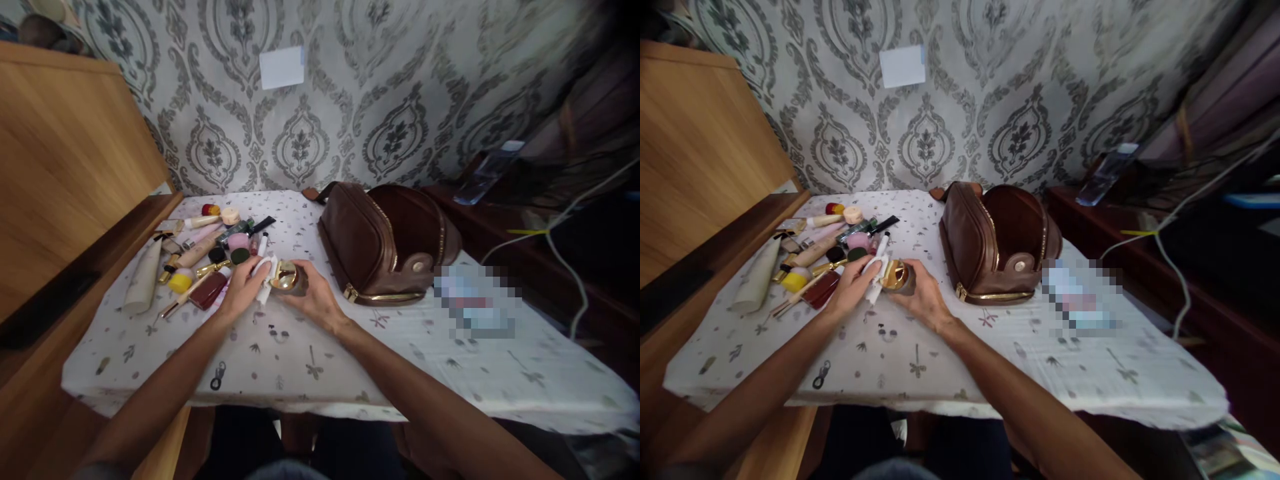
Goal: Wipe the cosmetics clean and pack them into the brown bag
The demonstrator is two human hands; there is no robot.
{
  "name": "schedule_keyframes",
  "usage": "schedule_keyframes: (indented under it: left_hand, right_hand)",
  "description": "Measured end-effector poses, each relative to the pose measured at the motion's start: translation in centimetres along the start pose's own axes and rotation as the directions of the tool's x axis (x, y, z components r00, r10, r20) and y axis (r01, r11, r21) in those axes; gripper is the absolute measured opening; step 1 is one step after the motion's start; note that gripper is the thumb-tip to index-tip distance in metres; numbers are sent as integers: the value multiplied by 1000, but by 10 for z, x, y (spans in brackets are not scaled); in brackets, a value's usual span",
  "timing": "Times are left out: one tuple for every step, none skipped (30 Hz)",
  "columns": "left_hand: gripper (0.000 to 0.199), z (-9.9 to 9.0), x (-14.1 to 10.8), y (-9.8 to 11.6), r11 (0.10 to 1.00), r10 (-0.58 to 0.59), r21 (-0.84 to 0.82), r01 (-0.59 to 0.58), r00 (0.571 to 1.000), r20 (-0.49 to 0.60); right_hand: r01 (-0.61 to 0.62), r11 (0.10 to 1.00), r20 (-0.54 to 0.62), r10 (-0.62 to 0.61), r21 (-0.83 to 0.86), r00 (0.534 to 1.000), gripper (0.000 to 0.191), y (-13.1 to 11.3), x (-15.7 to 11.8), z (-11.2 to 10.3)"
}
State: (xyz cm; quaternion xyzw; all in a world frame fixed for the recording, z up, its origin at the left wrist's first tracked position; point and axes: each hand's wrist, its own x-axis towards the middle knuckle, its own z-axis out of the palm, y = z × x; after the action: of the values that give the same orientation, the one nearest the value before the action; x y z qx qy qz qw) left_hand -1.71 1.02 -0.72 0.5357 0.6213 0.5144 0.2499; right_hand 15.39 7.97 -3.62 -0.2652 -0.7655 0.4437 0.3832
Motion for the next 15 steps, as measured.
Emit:
schedule_keyframes:
  left_hand:
    - [35, 1, -1, 1, 1000, 13, -5, -13, 1000, 6]
    - [34, 2, -2, 1, 999, 39, -2, -39, 999, 8]
    - [32, 3, -2, 1, 997, 78, 12, -78, 997, 3]
    - [29, 3, -2, 1, 991, 127, 37, -127, 992, -8]
    - [26, 3, -1, -1, 982, 180, 67, -178, 983, -22]
    - [24, 4, -1, -3, 970, 229, 97, -225, 973, -34]
    - [23, 4, 0, -5, 956, 273, 124, -266, 961, -42]
    - [22, 4, 0, -7, 943, 309, 145, -300, 950, -44]
    - [22, 4, 0, -8, 930, 341, 161, -331, 939, -40]
    - [22, 3, 0, -10, 916, 371, 175, -360, 928, -31]
    - [22, 3, 0, -10, 902, 399, 190, -389, 917, -20]
    - [22, 3, -1, -10, 886, 426, 208, -416, 905, -5]
    - [23, 4, -2, -9, 869, 449, 228, -440, 893, 13]
    - [23, 4, -4, -9, 851, 469, 248, -462, 882, 35]
    - [24, 4, -5, -8, 834, 485, 266, -483, 872, 60]
  right_hand:
    - [-8, 1000, -18, 9, 24, 1000, 62, 0, 1, 0]
    - [-13, 999, -30, 14, 38, 999, 61, 1, 2, 0]
    - [-16, 999, -36, 17, 41, 999, 61, 1, 2, 0]
    - [-17, 999, -40, 18, 39, 999, 61, 1, 3, 0]
    - [-15, 999, -42, 17, 36, 999, 61, 0, 3, 0]
    - [-11, 999, -42, 13, 33, 999, 61, 0, 3, 0]
    - [-7, 999, -42, 8, 32, 999, 60, 0, 3, 0]
    - [-4, 999, -44, 6, 33, 999, 60, 0, 3, 0]
    - [-6, 999, -48, 7, 33, 999, 59, 0, 4, 1]
    - [-13, 999, -52, 14, 30, 999, 58, 0, 4, 1]
    - [-23, 999, -59, 25, 26, 998, 57, 0, 4, 0]
    - [-36, 999, -67, 37, 21, 997, 56, 0, 5, 0]
    - [-47, 999, -71, 47, 13, 996, 55, 0, 5, -1]
    - [-51, 999, -73, 51, 3, 996, 54, 0, 5, -2]
    - [-48, 999, -73, 47, -14, 996, 53, -1, 5, -2]
